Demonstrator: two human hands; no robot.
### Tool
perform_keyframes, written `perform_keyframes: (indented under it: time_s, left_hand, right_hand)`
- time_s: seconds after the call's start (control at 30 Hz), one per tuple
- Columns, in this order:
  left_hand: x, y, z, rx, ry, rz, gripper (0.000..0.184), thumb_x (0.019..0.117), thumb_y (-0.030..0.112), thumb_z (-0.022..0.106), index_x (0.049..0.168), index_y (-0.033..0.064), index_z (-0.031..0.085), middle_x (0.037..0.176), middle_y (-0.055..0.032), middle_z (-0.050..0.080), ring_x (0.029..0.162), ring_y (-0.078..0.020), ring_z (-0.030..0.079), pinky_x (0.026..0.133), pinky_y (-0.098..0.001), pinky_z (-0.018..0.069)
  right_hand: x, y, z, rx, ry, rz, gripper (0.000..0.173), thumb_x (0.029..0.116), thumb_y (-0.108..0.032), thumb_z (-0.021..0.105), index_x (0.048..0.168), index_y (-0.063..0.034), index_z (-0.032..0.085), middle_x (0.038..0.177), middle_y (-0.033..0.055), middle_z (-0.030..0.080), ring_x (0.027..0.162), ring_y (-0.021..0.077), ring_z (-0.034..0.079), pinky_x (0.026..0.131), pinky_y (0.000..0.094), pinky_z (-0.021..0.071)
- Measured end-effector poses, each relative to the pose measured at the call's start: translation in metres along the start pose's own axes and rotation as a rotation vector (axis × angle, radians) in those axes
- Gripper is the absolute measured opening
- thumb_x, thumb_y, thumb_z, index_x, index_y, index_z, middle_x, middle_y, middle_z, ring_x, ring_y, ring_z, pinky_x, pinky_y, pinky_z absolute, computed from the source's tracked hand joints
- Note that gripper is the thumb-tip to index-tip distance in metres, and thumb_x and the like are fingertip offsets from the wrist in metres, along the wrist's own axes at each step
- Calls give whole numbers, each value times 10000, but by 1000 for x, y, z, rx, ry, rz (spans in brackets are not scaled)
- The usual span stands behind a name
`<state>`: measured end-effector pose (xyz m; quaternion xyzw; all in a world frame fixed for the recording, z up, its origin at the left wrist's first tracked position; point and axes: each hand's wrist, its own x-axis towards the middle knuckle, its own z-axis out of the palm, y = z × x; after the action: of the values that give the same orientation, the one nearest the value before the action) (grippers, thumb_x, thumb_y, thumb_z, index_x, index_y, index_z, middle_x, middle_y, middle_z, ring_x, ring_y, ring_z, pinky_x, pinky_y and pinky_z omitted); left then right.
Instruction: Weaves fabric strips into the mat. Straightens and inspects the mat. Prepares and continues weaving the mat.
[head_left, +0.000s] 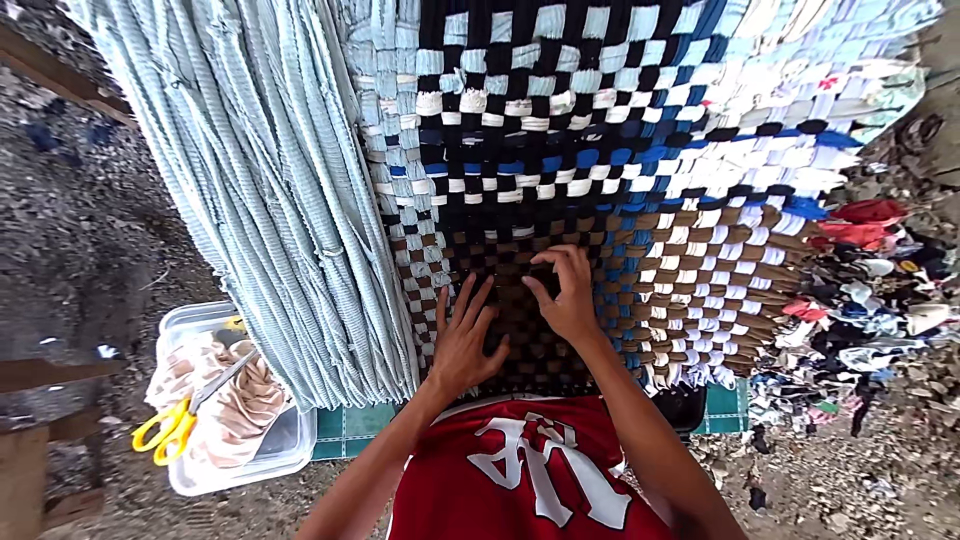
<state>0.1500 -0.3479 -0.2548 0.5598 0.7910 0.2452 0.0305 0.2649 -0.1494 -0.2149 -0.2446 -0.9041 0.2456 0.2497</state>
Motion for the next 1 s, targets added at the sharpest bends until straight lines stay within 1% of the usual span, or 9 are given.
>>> perform_keyframes:
  time_s: [0.1,0.17,0.23,0.37,0.47,0.57,0.63,0.77,1.0]
  left_hand:
    - [0,2,-3,30,-22,5,541,948,562,549,1381,244,615,1707,41,261,1609,-255,69,1259,-661,-1]
    - [2,3,-4,63,-41,-1,676,959,578,523,1533,223,491,1713,42,243,1608,-248,67,1256,-664,-2]
    - [4,3,-2,105,-52,-8,741,975,591,485,1606,215,386,1721,49,220,1609,-240,56,1253,-670,-1]
    - [10,7,-4,147,-20,-21,710,979,612,453,1604,280,390,1694,52,285,1595,-260,119,1228,-687,40]
    - [14,10,-8,145,12,-30,661,976,601,459,1568,307,448,1640,22,381,1560,-283,212,1205,-679,95]
    - [21,9,-10,142,53,-36,661,962,597,491,1516,236,511,1553,-27,471,1504,-291,300,1199,-640,137]
    - [25,8,-10,154,71,-46,673,952,597,506,1487,190,536,1522,-55,489,1481,-292,330,1194,-623,159]
    - [30,6,-2,183,109,-71,704,941,610,509,1481,160,535,1488,-74,517,1444,-285,385,1194,-595,193]
    - [35,4,2,198,86,-131,706,928,643,494,1501,230,513,1461,-45,540,1422,-259,415,1188,-560,224]
  right_hand:
    - [4,-8,3,-68,40,21,365,902,-372,771,1164,-130,691,1196,85,632,1139,273,587,964,472,492]
    - [7,-10,10,-158,49,33,343,893,-378,773,1140,-152,696,1177,89,624,1118,287,584,923,475,489]
    - [9,-12,14,-194,43,61,316,889,-343,768,1136,-163,689,1168,91,616,1112,297,579,896,486,482]
    - [10,-15,9,-39,135,74,302,853,-293,752,1118,-156,699,1125,51,635,1085,240,585,906,446,487]
    - [11,-24,7,-23,262,41,377,819,-392,780,1090,-139,709,1122,60,636,1073,254,558,935,445,451]
    - [23,-35,15,-174,268,84,543,767,-541,814,1127,-157,680,1198,85,598,1120,306,532,930,502,421]
    - [31,-39,24,-274,262,116,551,756,-569,794,1126,-181,667,1231,88,581,1123,317,521,878,509,413]
    - [40,-44,35,-346,225,139,497,763,-462,792,1153,-195,637,1249,99,548,1118,338,505,825,510,402]
    - [43,-37,18,-279,116,132,475,749,-276,812,1163,-170,604,1215,101,563,1118,339,527,821,512,438]
